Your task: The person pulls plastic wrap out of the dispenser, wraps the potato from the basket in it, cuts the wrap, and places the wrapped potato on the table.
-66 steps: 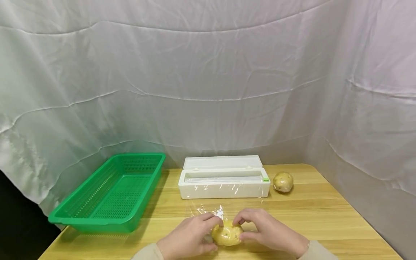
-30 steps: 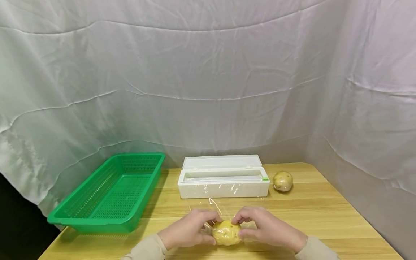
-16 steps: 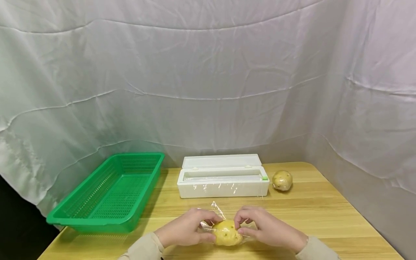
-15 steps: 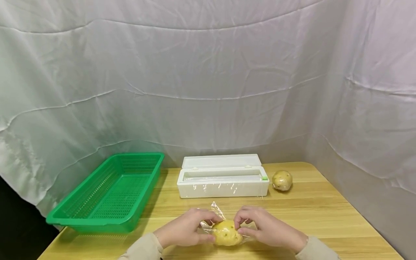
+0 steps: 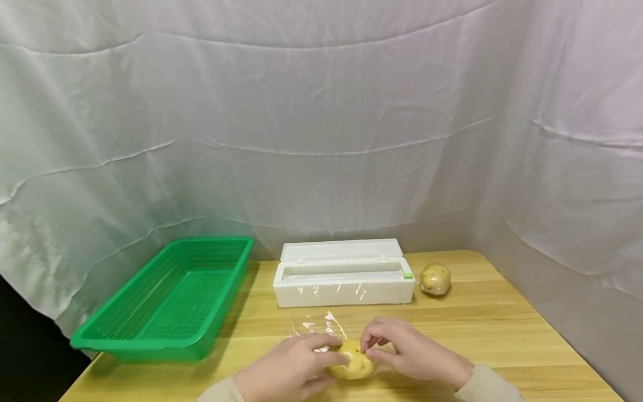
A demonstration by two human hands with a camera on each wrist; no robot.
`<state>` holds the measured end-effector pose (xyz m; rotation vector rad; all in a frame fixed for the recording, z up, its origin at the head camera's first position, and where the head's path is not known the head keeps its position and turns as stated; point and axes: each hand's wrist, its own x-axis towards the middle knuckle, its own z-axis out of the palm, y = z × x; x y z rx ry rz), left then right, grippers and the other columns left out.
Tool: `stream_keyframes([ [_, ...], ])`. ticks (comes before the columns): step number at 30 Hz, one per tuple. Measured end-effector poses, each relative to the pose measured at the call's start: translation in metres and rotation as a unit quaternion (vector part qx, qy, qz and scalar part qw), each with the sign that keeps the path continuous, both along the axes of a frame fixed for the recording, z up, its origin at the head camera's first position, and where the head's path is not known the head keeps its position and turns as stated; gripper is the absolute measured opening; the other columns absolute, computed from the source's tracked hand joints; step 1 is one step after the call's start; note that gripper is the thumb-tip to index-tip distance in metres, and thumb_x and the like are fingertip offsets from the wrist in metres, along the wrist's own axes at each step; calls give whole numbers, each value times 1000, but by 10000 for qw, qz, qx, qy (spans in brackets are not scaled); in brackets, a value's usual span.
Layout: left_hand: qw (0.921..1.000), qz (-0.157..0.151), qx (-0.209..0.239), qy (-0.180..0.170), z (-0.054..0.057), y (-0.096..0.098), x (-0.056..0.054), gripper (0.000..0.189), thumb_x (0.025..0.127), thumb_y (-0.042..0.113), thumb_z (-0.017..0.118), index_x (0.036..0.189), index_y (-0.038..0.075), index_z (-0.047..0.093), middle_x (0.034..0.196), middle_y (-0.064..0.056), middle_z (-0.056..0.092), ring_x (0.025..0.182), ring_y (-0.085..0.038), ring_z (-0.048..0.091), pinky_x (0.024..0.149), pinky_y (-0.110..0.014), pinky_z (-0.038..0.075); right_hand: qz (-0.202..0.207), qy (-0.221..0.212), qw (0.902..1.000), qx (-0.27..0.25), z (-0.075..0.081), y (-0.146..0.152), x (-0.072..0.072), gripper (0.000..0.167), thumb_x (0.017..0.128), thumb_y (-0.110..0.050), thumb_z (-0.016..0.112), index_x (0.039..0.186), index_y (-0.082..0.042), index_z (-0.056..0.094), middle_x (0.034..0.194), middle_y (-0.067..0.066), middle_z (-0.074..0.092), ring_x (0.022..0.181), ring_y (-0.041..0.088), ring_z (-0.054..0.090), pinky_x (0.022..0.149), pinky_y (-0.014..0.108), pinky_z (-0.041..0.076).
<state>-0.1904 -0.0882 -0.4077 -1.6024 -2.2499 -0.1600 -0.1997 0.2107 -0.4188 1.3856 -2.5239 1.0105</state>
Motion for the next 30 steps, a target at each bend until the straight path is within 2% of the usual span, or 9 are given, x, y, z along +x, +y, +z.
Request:
stream_keyframes([
  [3,9996,-21,110,-265,-5,-3,-3,35,96,21,82,130,22,74,137,-3,73,120,-14,73,98,-24,60,-59,37,10000,62,-2,-2,4,6,106,-25,70,111,-24,67,107,-14,68,103,2,65,91,31,62],
  [8,9978,-40,241,-612,-9,-6,-10,39,95,18,83,133,17,72,138,-6,73,121,-15,74,102,-22,58,-375,82,9984,404,-4,-5,9,33,95,-42,82,117,-28,63,113,-18,63,107,1,63,92,31,60],
  [14,9963,130,253,-806,-9,-4,-16,42,93,19,84,133,17,72,138,-5,74,125,-15,72,106,-25,57,-473,561,9955,601,-4,-9,8,41,88,-28,90,117,-24,61,114,-16,63,105,0,62,88,27,61],
  [18,9932,230,374,-1080,-9,-2,-18,42,92,19,86,132,17,72,135,-3,75,124,-15,72,106,-27,58,-509,509,9959,540,-3,-9,4,37,89,-26,89,116,-23,63,113,-16,67,106,1,65,91,30,62],
  [21,9892,328,502,-1336,-9,-1,-20,43,91,20,86,132,15,72,133,0,76,122,-12,72,105,-25,57,-489,296,9972,472,-1,-7,1,34,92,-28,87,117,-22,65,114,-15,70,108,3,67,95,32,62],
  [24,9849,414,592,-1573,-9,0,-22,46,91,20,87,133,12,71,131,0,76,115,-9,72,97,-19,58,-381,174,9985,354,0,-6,-1,38,94,-28,84,124,-19,63,119,-9,73,110,6,70,96,34,62],
  [27,9775,489,670,-1938,-9,2,-24,48,90,18,88,133,9,70,130,-3,76,113,-9,71,89,-13,57,-161,188,9995,196,0,-5,-4,42,97,-25,80,132,-15,59,124,-3,73,112,11,72,97,37,63],
  [30,9677,584,768,-2329,-8,3,-29,49,87,15,89,133,8,70,130,-3,76,114,-8,71,87,-12,57,-45,159,9997,152,0,-4,-7,38,101,-25,75,133,-17,58,126,-4,72,113,11,72,96,37,63],
])
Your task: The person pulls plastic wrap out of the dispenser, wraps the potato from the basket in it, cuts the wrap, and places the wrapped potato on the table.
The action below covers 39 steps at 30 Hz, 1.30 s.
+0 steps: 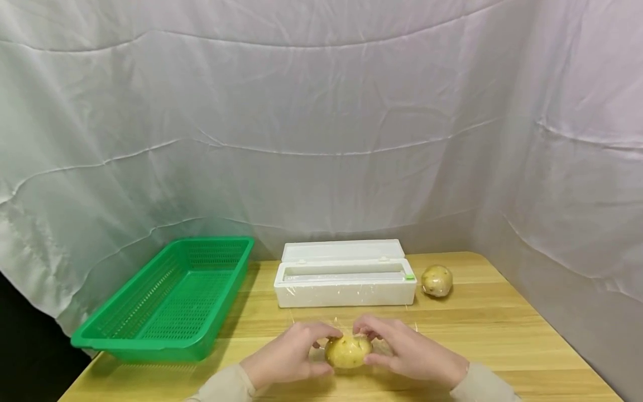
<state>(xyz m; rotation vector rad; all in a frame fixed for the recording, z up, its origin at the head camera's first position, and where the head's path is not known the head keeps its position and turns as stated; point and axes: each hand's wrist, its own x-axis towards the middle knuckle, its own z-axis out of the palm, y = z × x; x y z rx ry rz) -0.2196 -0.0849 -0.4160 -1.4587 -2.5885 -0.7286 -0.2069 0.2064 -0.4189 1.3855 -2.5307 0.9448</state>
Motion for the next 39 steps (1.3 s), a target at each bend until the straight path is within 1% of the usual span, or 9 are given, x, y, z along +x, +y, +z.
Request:
stream_keyframes([
  [3,9989,141,73,-448,0,2,-5,52,86,16,91,133,10,71,130,-1,76,114,-6,71,88,-15,58,-69,-319,9995,15,1,1,-3,30,104,-31,71,130,-21,60,126,-7,71,112,9,70,95,36,63],
  [7,9948,317,72,-966,-1,3,-10,57,85,19,92,137,12,69,133,3,75,115,-5,70,90,-18,59,-402,-1056,9935,109,3,4,-7,31,105,-39,68,132,-25,62,128,-7,71,115,9,69,93,35,62],
  [11,9920,429,51,-1185,-1,4,-13,61,84,20,93,139,14,68,133,5,75,117,-5,70,93,-20,59,-671,-1435,9871,232,5,6,-11,33,105,-42,67,133,-26,63,131,-4,73,116,11,71,93,34,61],
  [16,9924,519,-89,-1109,1,6,-16,64,83,24,94,141,15,68,132,6,75,117,-4,69,95,-22,59,-681,-1540,9853,284,7,7,-16,32,107,-40,66,134,-24,62,132,1,75,118,17,73,95,35,62],
  [22,9910,573,-67,-1211,1,8,-19,62,84,24,93,141,17,68,131,7,75,114,-3,69,98,-24,58,-611,-1626,9844,297,8,7,-20,31,109,-37,63,135,-20,60,126,5,78,117,24,75,95,35,62],
  [26,9904,574,-32,-1256,-2,9,-23,60,87,26,91,141,16,68,126,8,76,110,-1,68,97,-23,58,-787,-1491,9849,393,7,5,-24,33,111,-38,59,137,-19,62,133,9,75,119,30,74,99,45,62],
  [29,9891,614,-37,-1336,-5,10,-28,57,91,30,88,142,14,67,122,9,75,106,1,66,95,-22,58,-934,-1507,9829,492,6,4,-28,35,112,-39,56,139,-17,63,126,6,77,114,25,75,97,44,62],
  [32,9870,615,2,-1483,-5,11,-34,53,94,31,84,141,13,68,118,10,75,103,2,66,95,-22,57,-999,-1563,9813,512,5,2,-34,36,113,-38,53,140,-16,63,118,2,78,105,15,73,92,36,60],
  [39,9835,536,65,-1726,-5,10,-43,43,100,31,78,138,12,70,115,7,77,98,2,68,91,-20,58,-799,-1738,9812,267,3,2,-44,36,114,-30,52,138,-7,65,101,2,73,78,6,65,70,25,58],
])
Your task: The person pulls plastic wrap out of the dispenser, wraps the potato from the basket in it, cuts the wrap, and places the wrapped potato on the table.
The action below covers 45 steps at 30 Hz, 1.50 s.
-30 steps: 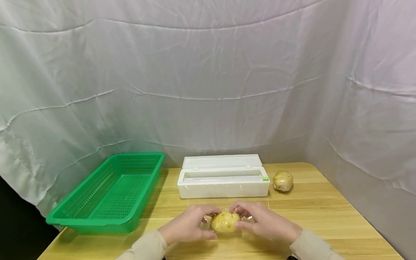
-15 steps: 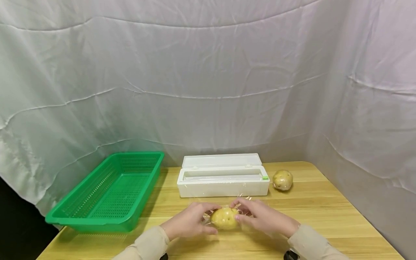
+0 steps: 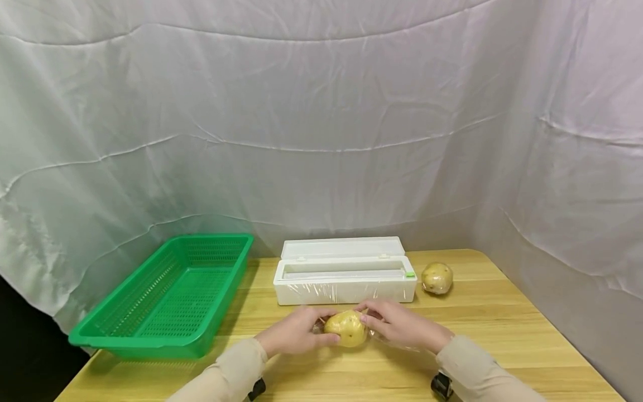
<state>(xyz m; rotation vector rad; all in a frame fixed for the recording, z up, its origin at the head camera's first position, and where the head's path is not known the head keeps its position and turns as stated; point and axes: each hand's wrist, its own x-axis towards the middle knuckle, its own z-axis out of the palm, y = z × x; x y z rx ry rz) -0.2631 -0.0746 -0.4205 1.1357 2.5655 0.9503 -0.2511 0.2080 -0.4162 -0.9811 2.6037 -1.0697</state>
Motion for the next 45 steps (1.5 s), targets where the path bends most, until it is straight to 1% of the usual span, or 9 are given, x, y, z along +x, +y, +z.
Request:
stream_keyframes([
  [4,9999,33,-104,45,1,0,-3,44,102,34,75,139,11,69,112,6,75,95,3,64,87,-20,57,15,134,9999,74,-1,0,-3,36,115,-30,51,136,-6,67,93,4,71,70,4,60,68,26,57],
  [8,9997,180,-191,31,-1,0,-6,48,103,40,73,142,12,69,119,3,72,99,1,62,91,-21,55,-117,630,9973,358,-1,-2,-6,36,115,-31,49,133,-8,70,111,6,77,94,18,73,90,42,62],
  [11,9993,299,-124,-182,-3,0,-9,49,103,41,73,143,13,69,121,2,72,102,-1,62,93,-23,55,-189,957,9939,510,-1,-4,-8,36,116,-31,48,131,-9,72,125,7,78,117,29,73,105,52,58],
  [19,9966,512,355,-535,-2,-2,-11,41,99,34,78,130,12,63,107,-3,73,93,-8,67,86,-27,57,-93,916,9947,469,-2,-3,-17,37,116,-34,48,122,-10,76,109,0,78,104,20,73,97,49,60],
  [25,9966,597,305,-487,3,-4,-12,30,100,34,78,119,16,64,104,-2,73,89,-8,66,83,-28,57,86,1387,9899,290,-10,1,-26,39,116,-35,47,119,-8,76,103,2,78,94,17,72,86,43,62],
  [31,9974,505,129,-495,8,-6,-14,31,99,35,78,120,15,68,103,-1,72,88,-9,67,81,-27,57,-495,1302,9889,525,6,-6,-13,26,110,-29,61,118,-9,76,112,4,76,103,22,72,91,42,62],
  [38,9987,287,-283,-322,12,-10,-18,55,86,33,91,134,17,70,123,-1,74,109,-17,67,97,-37,57,-579,2086,9701,1100,12,-15,-1,33,103,-34,72,131,-16,72,128,2,72,118,25,69,104,52,58],
  [41,9982,293,-401,-333,13,-12,-19,65,82,27,95,140,16,68,114,-3,74,98,-13,64,87,-33,56,-355,2426,9609,1288,10,-19,0,41,99,-35,77,134,-14,71,129,2,73,119,23,69,105,50,58],
  [45,9978,234,-506,-371,12,-14,-21,74,82,15,94,149,15,63,81,-2,62,68,-6,49,61,-22,43,-349,2475,9591,1326,6,-22,0,49,93,-33,84,135,-12,70,132,4,72,122,24,69,106,49,58],
])
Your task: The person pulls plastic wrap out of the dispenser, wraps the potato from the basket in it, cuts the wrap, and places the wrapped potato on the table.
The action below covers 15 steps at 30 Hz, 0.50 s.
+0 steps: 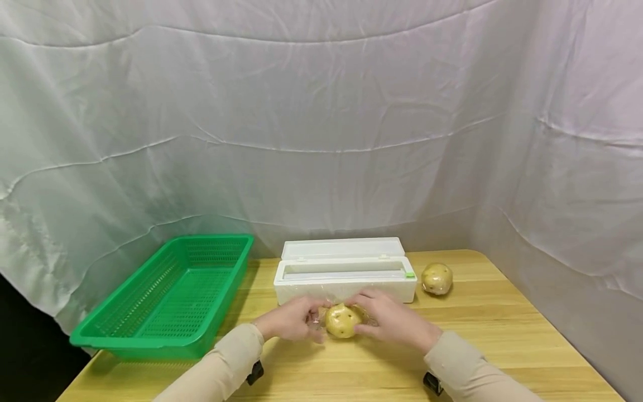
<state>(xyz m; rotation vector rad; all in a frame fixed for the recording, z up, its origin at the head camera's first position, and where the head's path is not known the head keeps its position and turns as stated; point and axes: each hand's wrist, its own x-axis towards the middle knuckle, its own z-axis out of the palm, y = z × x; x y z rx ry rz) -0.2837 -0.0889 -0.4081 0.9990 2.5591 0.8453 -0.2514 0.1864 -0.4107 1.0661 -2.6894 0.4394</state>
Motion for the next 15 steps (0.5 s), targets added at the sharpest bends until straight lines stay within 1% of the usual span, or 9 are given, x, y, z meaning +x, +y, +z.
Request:
stream_keyframes([
  [1,10000,-27,6,-25,0,-1,0,75,83,13,93,151,14,62,77,-1,59,65,-5,47,59,-20,41,-19,-8,10000,-16,-1,0,-1,51,92,-32,85,135,-11,69,132,4,73,122,24,69,106,49,58],
  [2,10000,-52,27,-53,0,-2,0,76,83,10,91,152,13,60,77,1,59,65,-5,47,59,-20,42,-26,-37,10000,-41,-1,0,-1,52,90,-31,87,135,-11,69,132,4,73,122,24,69,106,49,58],
  [5,9998,-68,134,-123,-1,-8,-2,75,85,4,88,153,12,59,81,2,62,70,-6,53,65,-21,47,-41,-145,9998,-100,-2,0,-3,55,87,-29,89,135,-12,69,134,4,72,124,26,69,107,49,58],
  [8,9989,-89,395,-234,0,-17,-6,63,86,0,85,146,9,64,89,-4,70,79,-8,60,71,-23,52,-33,-195,9997,-153,-2,-2,-5,56,85,-27,91,134,-12,68,134,5,71,124,26,69,107,48,58],
  [10,9980,-61,564,-291,0,-26,-11,53,88,3,85,138,8,69,91,-4,72,80,-7,61,73,-23,53,-42,-201,9996,-183,-2,-3,-5,55,85,-26,91,133,-11,68,134,5,71,124,26,69,107,47,58],
  [12,9955,23,810,-487,0,-35,-14,40,91,3,83,130,6,73,91,-7,75,80,-7,64,71,-22,54,-27,-213,9995,-224,-3,-3,-6,55,85,-25,91,133,-10,68,134,6,71,124,26,70,106,47,59],
  [15,9895,353,1117,-848,1,-45,-19,28,94,6,81,121,4,76,89,-7,76,74,-9,62,66,-24,52,-19,-309,9991,-297,-4,-2,-7,55,86,-25,90,133,-10,67,136,6,71,125,27,69,107,46,58],
])
